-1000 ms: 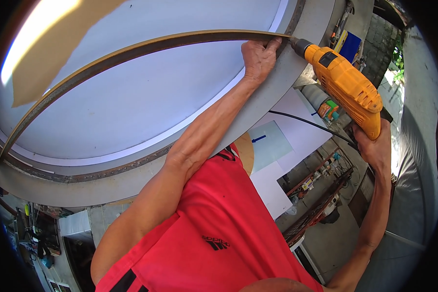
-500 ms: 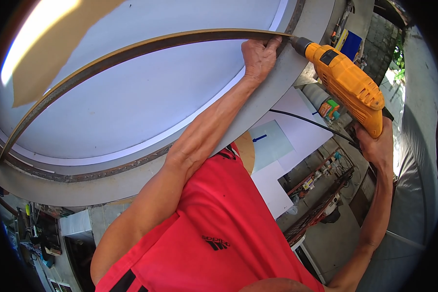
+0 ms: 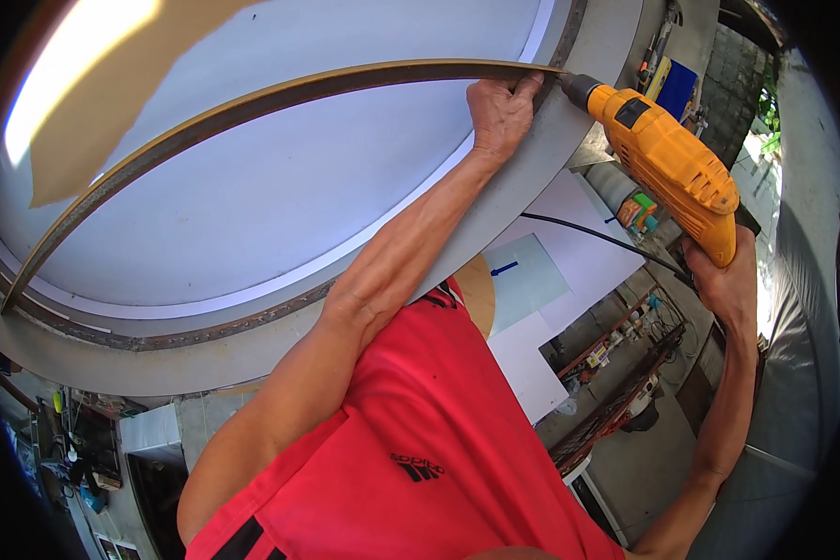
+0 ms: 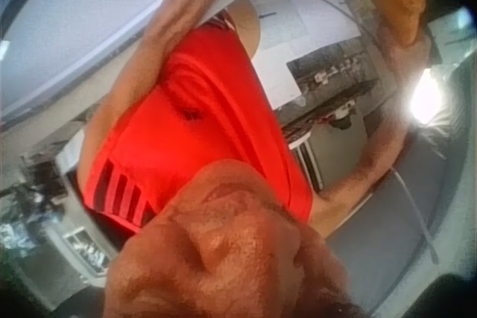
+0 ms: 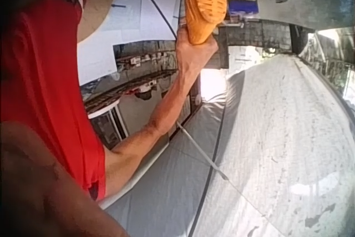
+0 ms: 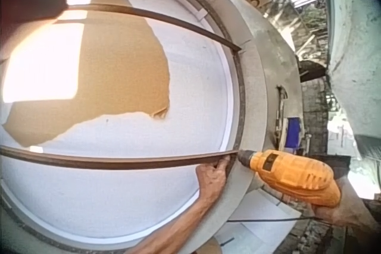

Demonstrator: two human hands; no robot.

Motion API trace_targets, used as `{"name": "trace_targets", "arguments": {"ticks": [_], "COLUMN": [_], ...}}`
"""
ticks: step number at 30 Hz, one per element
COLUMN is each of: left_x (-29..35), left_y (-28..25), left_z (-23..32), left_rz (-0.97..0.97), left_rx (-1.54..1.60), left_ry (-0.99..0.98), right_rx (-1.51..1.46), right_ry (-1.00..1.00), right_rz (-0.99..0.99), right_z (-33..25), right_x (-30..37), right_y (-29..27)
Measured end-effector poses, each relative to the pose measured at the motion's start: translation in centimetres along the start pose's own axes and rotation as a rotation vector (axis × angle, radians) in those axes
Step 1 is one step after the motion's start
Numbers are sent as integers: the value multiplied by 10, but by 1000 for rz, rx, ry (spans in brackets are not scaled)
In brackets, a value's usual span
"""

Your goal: Assembling a large circular lightbox sign by drilling holes, fitting metal rims, and securing acrylic panels.

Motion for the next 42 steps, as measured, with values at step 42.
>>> {"name": "trace_targets", "arguments": {"ticks": [42], "left_x": [5], "left_y": [1], "left_z": [7], "left_rz": [26], "left_rx": [47], "left_ry": [56], "right_rx": [-14], "right_ry": [-66], "right_rz": [19], "right_z": [2], "right_x": [0], "right_y": [0]}}
Point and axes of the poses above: each hand's wrist, its own x-axis away from the middle knuckle, its own y-axis out of the palm, z = x × y, the point moved 4 cm from there along -x, towards the middle knuckle, and after that the axes turned 8 degrees about -y, right-handed, at the moved point
